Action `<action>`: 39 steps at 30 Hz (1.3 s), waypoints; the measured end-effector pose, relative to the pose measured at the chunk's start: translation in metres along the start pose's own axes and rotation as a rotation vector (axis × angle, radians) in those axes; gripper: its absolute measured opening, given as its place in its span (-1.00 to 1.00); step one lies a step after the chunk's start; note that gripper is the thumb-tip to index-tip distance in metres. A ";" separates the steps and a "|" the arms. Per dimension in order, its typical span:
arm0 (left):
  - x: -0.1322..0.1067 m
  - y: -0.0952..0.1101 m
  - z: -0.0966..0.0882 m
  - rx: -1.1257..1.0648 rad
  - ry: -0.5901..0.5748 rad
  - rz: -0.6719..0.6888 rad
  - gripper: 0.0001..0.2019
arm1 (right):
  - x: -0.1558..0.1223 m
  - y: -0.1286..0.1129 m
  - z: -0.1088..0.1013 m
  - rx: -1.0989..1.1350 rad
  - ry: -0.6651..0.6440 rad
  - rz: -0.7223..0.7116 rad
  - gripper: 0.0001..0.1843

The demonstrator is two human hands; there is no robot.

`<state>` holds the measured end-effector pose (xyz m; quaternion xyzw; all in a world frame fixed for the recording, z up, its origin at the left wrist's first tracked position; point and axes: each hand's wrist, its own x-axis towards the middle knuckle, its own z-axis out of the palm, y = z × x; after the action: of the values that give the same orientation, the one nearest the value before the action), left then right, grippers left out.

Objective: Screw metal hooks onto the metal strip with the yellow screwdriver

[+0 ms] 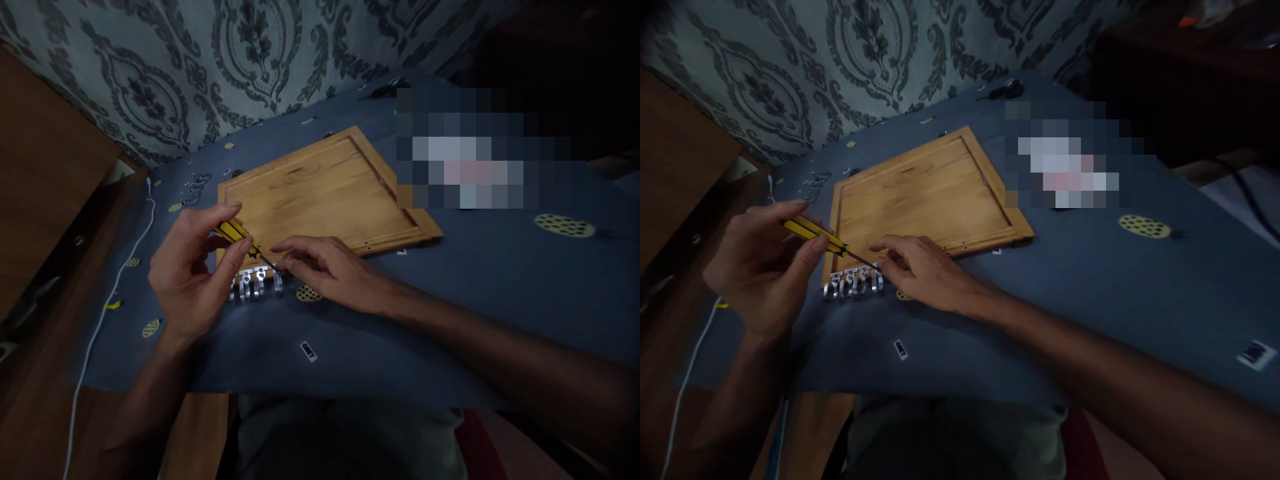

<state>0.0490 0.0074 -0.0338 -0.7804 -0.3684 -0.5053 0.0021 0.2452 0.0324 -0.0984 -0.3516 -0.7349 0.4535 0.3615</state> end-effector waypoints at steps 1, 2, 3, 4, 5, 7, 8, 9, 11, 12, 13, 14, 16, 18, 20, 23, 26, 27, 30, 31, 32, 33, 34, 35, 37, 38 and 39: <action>0.000 -0.001 0.000 -0.013 0.000 0.003 -0.52 | 0.000 0.001 0.000 -0.002 -0.002 0.000 -0.65; 0.000 -0.001 0.000 -0.026 0.000 0.004 -0.51 | 0.000 0.001 0.000 -0.002 -0.003 0.000 -0.66; 0.000 -0.001 0.000 -0.037 -0.002 0.007 -0.51 | -0.001 0.001 0.000 -0.001 -0.003 -0.002 -0.67; -0.001 -0.001 0.000 -0.046 -0.005 0.011 -0.51 | -0.001 0.001 0.000 0.004 -0.004 -0.001 -0.67; -0.001 -0.001 0.000 -0.050 -0.010 0.013 -0.51 | -0.001 0.001 -0.001 0.009 -0.006 0.000 -0.68; -0.001 0.002 0.000 -0.047 -0.022 0.011 -0.52 | -0.002 0.000 -0.001 0.018 -0.010 0.006 -0.68; -0.001 0.003 0.000 -0.041 -0.028 0.004 -0.54 | -0.002 -0.001 -0.001 0.023 -0.011 0.007 -0.68; 0.000 0.005 0.000 -0.030 -0.019 -0.004 -0.57 | -0.002 -0.001 -0.001 0.025 -0.011 0.005 -0.67; 0.001 0.008 -0.001 -0.003 0.030 -0.012 -0.61 | -0.002 -0.001 -0.001 0.026 -0.012 -0.004 -0.68; 0.001 0.009 -0.001 0.007 0.064 -0.009 -0.63 | -0.002 -0.001 -0.001 0.027 -0.011 -0.007 -0.68; 0.002 0.010 -0.002 0.015 0.090 -0.006 -0.65 | -0.002 0.000 -0.001 0.028 -0.011 -0.009 -0.68; 0.002 0.010 -0.002 0.020 0.105 -0.007 -0.66 | -0.002 0.000 -0.001 0.029 -0.011 -0.009 -0.68; 0.003 0.009 -0.002 0.014 0.084 -0.010 -0.68 | -0.002 0.000 -0.001 0.034 -0.010 -0.004 -0.68; 0.002 0.007 -0.002 0.005 0.052 -0.006 -0.68 | -0.002 -0.001 -0.001 0.042 -0.008 0.002 -0.68; 0.001 0.006 -0.002 0.002 0.032 -0.003 -0.67 | -0.003 -0.002 -0.002 0.046 -0.009 0.011 -0.68; 0.000 0.006 -0.001 0.003 0.029 -0.015 -0.64 | -0.002 -0.004 -0.003 0.034 -0.020 0.024 -0.68; 0.000 0.007 0.000 -0.010 0.034 -0.025 -0.64 | -0.002 -0.003 -0.002 0.024 -0.020 0.022 -0.68; 0.000 0.008 0.000 -0.018 0.031 -0.029 -0.64 | -0.002 -0.003 -0.002 0.024 -0.022 0.018 -0.68; -0.001 0.007 0.001 -0.027 0.013 -0.029 -0.63 | -0.001 -0.002 -0.001 0.025 -0.020 0.013 -0.67; -0.001 0.006 0.001 -0.023 0.008 -0.029 -0.63 | -0.001 -0.001 0.000 0.025 -0.017 0.015 -0.67; -0.001 0.005 0.001 -0.015 0.003 -0.030 -0.63 | -0.001 -0.001 0.000 0.025 -0.013 0.019 -0.67; -0.001 0.004 0.001 -0.006 0.000 -0.031 -0.64 | -0.001 -0.001 0.000 0.025 -0.011 0.021 -0.67; -0.002 0.004 0.001 0.002 -0.002 -0.029 -0.64 | -0.002 -0.001 0.000 0.026 -0.011 0.021 -0.67; -0.002 0.003 0.000 0.005 -0.003 -0.027 -0.64 | -0.002 -0.001 -0.001 0.029 -0.015 0.019 -0.67; -0.002 0.002 0.000 0.002 -0.011 -0.024 -0.64 | -0.002 -0.002 -0.001 0.033 -0.021 0.015 -0.67; -0.002 0.002 0.000 -0.002 -0.017 -0.024 -0.63 | -0.002 -0.002 -0.001 0.032 -0.024 0.016 -0.66; -0.002 0.002 0.000 -0.006 -0.023 -0.024 -0.63 | -0.002 -0.003 -0.002 0.029 -0.025 0.018 -0.66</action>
<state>0.0494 0.0052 -0.0344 -0.7816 -0.3763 -0.4973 -0.0104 0.2470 0.0307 -0.0958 -0.3473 -0.7296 0.4717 0.3530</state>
